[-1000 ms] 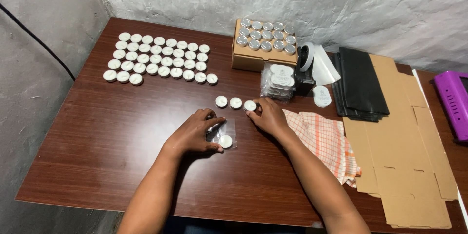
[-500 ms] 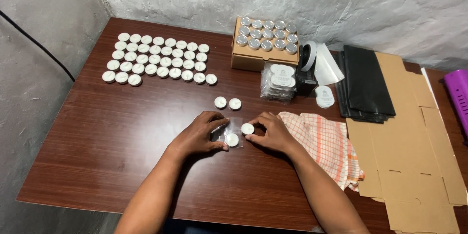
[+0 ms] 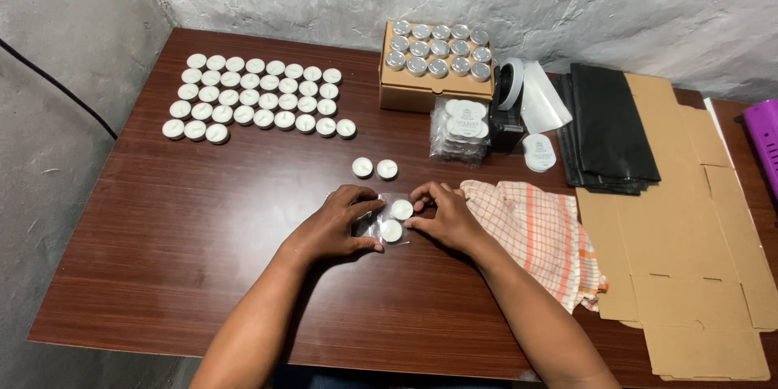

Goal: The person is cleaning individual tea light candles with a cloth and then packaging them into small plastic bags, four per bag.

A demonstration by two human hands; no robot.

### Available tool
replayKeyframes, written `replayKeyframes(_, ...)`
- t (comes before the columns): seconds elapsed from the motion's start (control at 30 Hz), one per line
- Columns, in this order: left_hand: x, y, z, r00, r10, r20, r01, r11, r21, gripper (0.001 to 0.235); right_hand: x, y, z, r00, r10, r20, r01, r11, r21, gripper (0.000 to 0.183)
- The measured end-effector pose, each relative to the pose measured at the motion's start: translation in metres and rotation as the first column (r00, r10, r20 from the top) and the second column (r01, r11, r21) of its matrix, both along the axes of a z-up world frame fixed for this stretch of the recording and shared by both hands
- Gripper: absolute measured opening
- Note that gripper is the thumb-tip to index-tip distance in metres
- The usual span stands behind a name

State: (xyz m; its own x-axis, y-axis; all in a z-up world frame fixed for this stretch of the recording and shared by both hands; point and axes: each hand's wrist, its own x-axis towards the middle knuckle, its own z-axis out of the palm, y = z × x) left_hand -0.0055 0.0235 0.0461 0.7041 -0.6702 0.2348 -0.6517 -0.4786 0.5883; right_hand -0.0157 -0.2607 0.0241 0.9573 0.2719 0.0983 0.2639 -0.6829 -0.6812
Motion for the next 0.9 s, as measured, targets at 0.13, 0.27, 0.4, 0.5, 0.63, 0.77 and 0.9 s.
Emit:
replayKeyframes(0.13,-0.002,-0.001,0.008,1.000,0.004,0.001,-0.004,1.000,-0.003,0.077,-0.001,0.004,0.000,1.000,-0.012,-0.021,0.013,1.000,0.025,0.051)
replayKeyframes(0.27,-0.003,-0.001,0.009,1.000,0.014,-0.007,-0.014,1.000,0.009,0.073,0.001,0.008,-0.012,1.000,0.013,0.003,-0.013,0.997,0.074,0.047)
replayKeyframes(0.4,-0.003,0.001,0.011,1.000,0.015,-0.014,-0.014,0.999,0.044,0.076,-0.001,0.010,-0.005,0.999,0.039,0.023,-0.041,0.994,0.100,0.045)
replayKeyframes(0.5,-0.002,0.002,0.013,0.999,0.027,-0.017,-0.025,0.997,0.070,0.078,0.005,0.005,-0.016,0.999,0.020,0.034,-0.023,0.996,0.088,0.043)
replayKeyframes(0.63,0.002,0.015,0.017,0.998,0.061,-0.030,-0.057,0.989,0.140,0.079,0.008,-0.002,-0.002,0.990,0.000,0.144,-0.008,0.998,0.056,0.030)
replayKeyframes(0.77,0.007,0.033,0.022,0.987,0.144,-0.071,-0.124,0.963,0.239,0.079,0.012,-0.005,-0.008,0.975,-0.039,0.221,0.039,0.999,0.006,0.020)
replayKeyframes(0.9,0.010,0.046,0.033,0.967,0.218,-0.133,-0.170,0.937,0.306,0.078,0.017,-0.005,-0.016,0.966,-0.043,0.257,0.058,0.997,-0.051,0.022)
